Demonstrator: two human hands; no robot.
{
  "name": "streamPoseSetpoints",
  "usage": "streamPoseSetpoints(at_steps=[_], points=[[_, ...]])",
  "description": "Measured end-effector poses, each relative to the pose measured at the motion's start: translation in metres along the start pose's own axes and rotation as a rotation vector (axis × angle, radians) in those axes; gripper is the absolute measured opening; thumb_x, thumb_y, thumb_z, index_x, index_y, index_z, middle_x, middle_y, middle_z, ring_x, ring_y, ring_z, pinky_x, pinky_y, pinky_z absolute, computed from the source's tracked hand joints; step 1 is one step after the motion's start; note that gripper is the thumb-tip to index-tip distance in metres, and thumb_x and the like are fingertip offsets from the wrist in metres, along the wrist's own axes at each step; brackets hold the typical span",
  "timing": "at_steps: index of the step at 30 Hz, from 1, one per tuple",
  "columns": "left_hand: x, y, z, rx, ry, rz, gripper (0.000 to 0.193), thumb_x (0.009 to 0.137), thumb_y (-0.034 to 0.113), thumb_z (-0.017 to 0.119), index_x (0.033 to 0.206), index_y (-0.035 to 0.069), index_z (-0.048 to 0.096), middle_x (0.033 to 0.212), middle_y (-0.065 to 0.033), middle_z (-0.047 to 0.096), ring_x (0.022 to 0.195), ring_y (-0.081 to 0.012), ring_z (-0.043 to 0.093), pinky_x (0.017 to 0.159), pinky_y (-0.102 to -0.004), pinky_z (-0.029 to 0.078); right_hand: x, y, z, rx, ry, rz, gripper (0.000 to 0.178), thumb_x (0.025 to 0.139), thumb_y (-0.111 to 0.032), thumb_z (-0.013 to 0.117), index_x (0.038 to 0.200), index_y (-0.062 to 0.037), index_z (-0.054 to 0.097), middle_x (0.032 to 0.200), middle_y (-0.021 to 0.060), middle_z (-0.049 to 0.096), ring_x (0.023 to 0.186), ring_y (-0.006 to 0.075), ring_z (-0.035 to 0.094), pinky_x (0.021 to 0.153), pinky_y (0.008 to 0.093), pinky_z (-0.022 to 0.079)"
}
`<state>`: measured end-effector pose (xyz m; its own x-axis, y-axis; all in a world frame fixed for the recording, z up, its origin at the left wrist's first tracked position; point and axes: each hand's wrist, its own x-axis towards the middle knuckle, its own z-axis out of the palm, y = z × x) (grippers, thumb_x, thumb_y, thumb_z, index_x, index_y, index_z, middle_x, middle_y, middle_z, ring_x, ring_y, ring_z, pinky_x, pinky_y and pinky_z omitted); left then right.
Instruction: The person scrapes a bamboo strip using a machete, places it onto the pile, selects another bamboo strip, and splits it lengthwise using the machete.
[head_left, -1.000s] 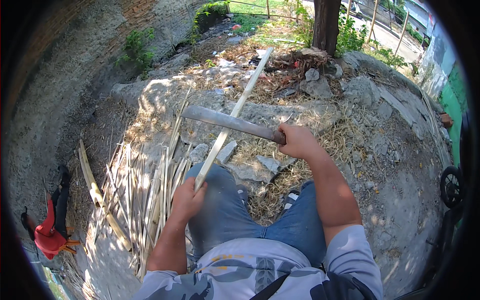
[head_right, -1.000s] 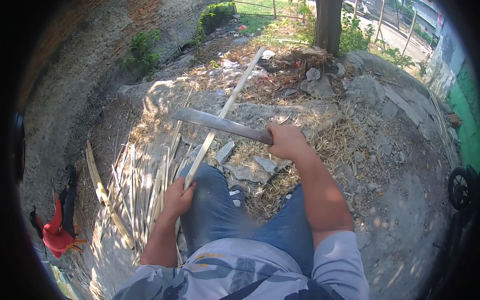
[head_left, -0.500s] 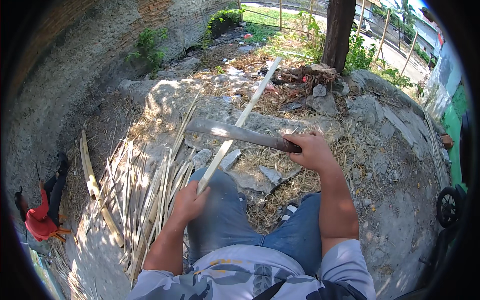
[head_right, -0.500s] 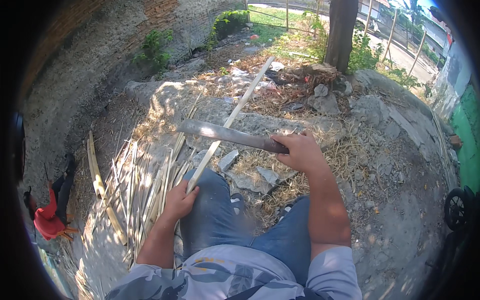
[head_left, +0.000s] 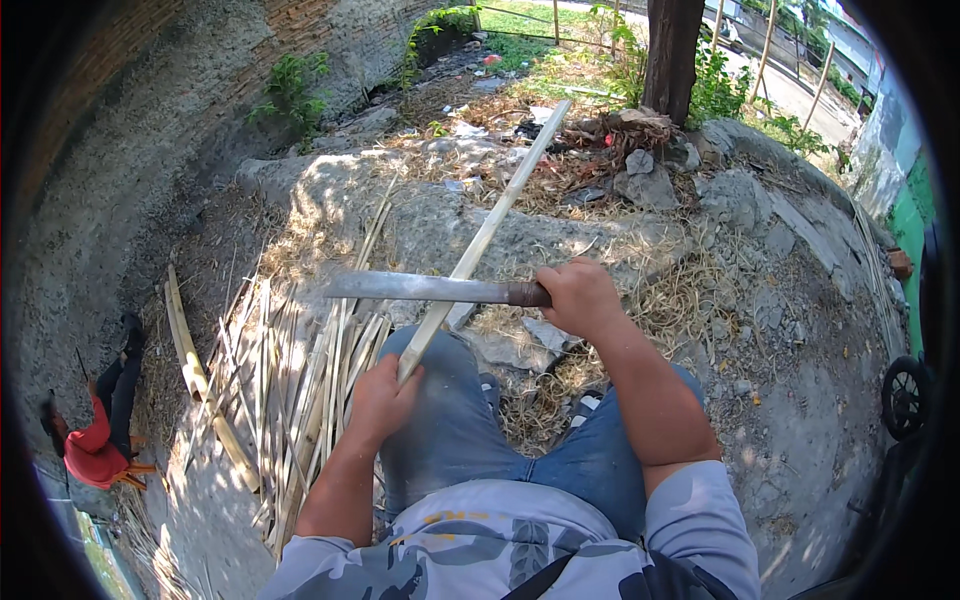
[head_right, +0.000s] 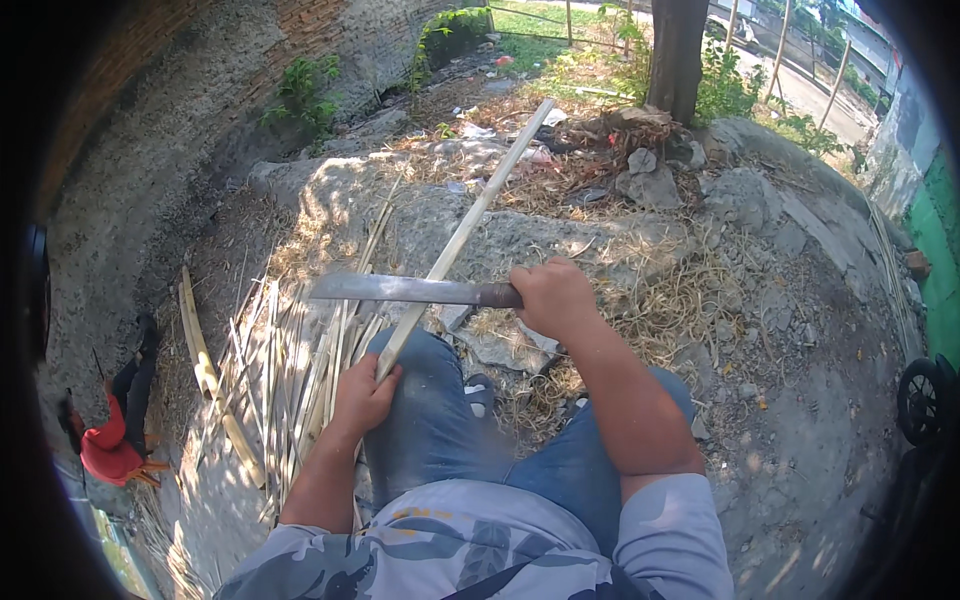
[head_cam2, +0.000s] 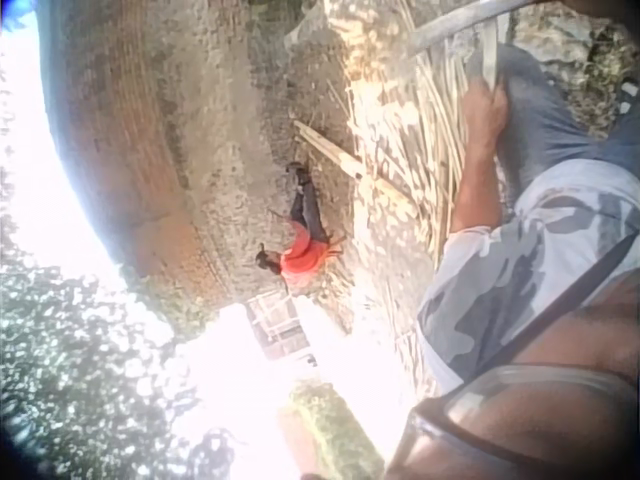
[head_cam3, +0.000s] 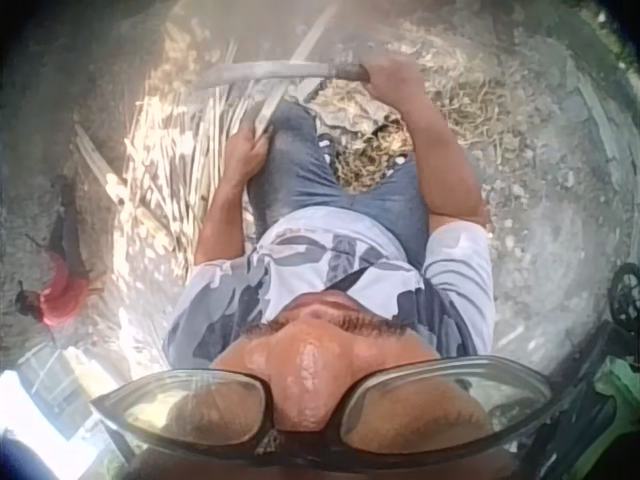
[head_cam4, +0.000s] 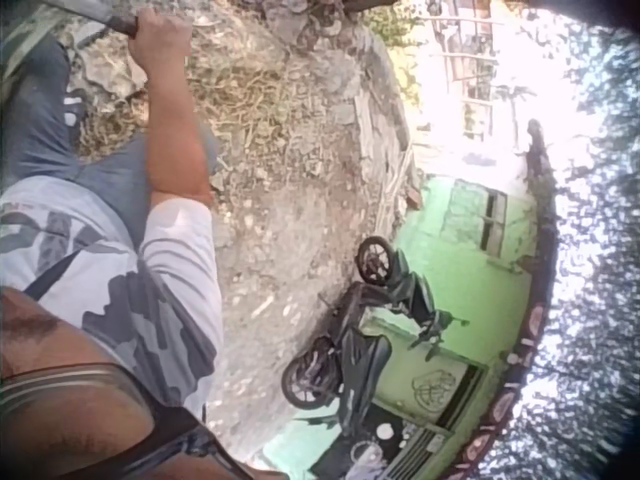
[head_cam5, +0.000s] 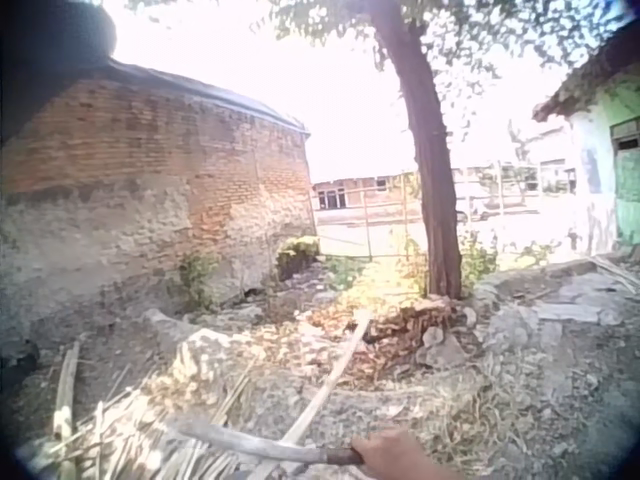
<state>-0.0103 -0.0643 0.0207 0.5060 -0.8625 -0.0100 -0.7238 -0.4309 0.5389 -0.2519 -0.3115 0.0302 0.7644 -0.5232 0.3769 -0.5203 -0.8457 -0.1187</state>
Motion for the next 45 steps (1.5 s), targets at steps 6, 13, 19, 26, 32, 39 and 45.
streamPoseSetpoints(at_steps=[6, 13, 19, 26, 32, 39, 45], points=[[0.003, -0.003, 0.005, -0.003, 0.008, 0.040, 0.037, 0.094, 0.039, 0.067, 0.094, 0.002, 0.062, 0.079, -0.0257, 0.068, 0.079, -0.0467, 0.067, 0.070, -0.0530, 0.050, -0.004, 0.024, 0.007, 0.047, -0.044, 0.279, 0.023, 0.075, -0.026, 0.079, 0.088, -0.0126, 0.065, 0.080, 0.0096, 0.069, 0.080, 0.0353, 0.068, 0.077, 0.0477, 0.053], [0.003, -0.005, 0.005, -0.010, 0.027, 0.029, 0.036, 0.094, 0.036, 0.067, 0.094, 0.000, 0.061, 0.081, -0.0270, 0.068, 0.079, -0.0474, 0.067, 0.072, -0.0535, 0.050, -0.001, -0.006, 0.012, 0.108, 0.086, 0.044, 0.018, 0.076, -0.025, 0.074, 0.086, -0.0133, 0.065, 0.076, 0.0079, 0.070, 0.075, 0.0323, 0.069, 0.080, 0.0447, 0.052], [-0.001, -0.002, 0.001, 0.057, -0.001, 0.018, 0.036, 0.094, 0.036, 0.067, 0.097, 0.000, 0.064, 0.082, -0.0265, 0.069, 0.080, -0.0461, 0.068, 0.073, -0.0521, 0.051, 0.005, 0.002, 0.016, 0.025, 0.118, -0.118, 0.021, 0.070, -0.023, 0.078, 0.085, -0.0143, 0.068, 0.073, 0.0071, 0.070, 0.072, 0.0306, 0.070, 0.078, 0.0419, 0.053], [0.005, -0.005, 0.003, 0.001, -0.002, 0.017, 0.036, 0.094, 0.038, 0.068, 0.097, 0.002, 0.064, 0.079, -0.0234, 0.069, 0.076, -0.0449, 0.067, 0.069, -0.0515, 0.050, -0.006, 0.045, 0.019, 0.050, 0.013, 0.407, 0.022, 0.076, -0.026, 0.079, 0.090, -0.0130, 0.068, 0.076, 0.0120, 0.071, 0.077, 0.0357, 0.070, 0.074, 0.0520, 0.055], [0.005, -0.007, 0.006, -0.011, 0.015, -0.013, 0.036, 0.095, 0.036, 0.067, 0.096, 0.001, 0.063, 0.078, -0.0245, 0.068, 0.076, -0.0457, 0.067, 0.069, -0.0523, 0.050, -0.001, 0.021, 0.017, 0.056, 0.049, 0.245, 0.022, 0.075, -0.026, 0.078, 0.089, -0.0139, 0.067, 0.079, 0.0077, 0.071, 0.076, 0.0324, 0.070, 0.076, 0.0462, 0.054], [0.000, -0.002, 0.001, 0.035, 0.029, 0.021, 0.035, 0.095, 0.035, 0.067, 0.096, 0.001, 0.063, 0.079, -0.0247, 0.068, 0.079, -0.0458, 0.067, 0.071, -0.0531, 0.050, 0.006, 0.005, 0.025, -0.052, 0.111, -0.182, 0.022, 0.069, -0.024, 0.078, 0.084, -0.0160, 0.065, 0.078, 0.0042, 0.070, 0.074, 0.0268, 0.070, 0.080, 0.0408, 0.052], [-0.001, -0.001, -0.001, -0.015, -0.013, 0.027, 0.033, 0.094, 0.034, 0.068, 0.098, 0.002, 0.065, 0.080, -0.0240, 0.069, 0.079, -0.0445, 0.068, 0.071, -0.0514, 0.050, -0.004, 0.070, 0.019, 0.182, 0.145, 0.613, 0.020, 0.080, -0.026, 0.075, 0.093, -0.0118, 0.069, 0.085, 0.0119, 0.072, 0.084, 0.0354, 0.071, 0.078, 0.0500, 0.054]])
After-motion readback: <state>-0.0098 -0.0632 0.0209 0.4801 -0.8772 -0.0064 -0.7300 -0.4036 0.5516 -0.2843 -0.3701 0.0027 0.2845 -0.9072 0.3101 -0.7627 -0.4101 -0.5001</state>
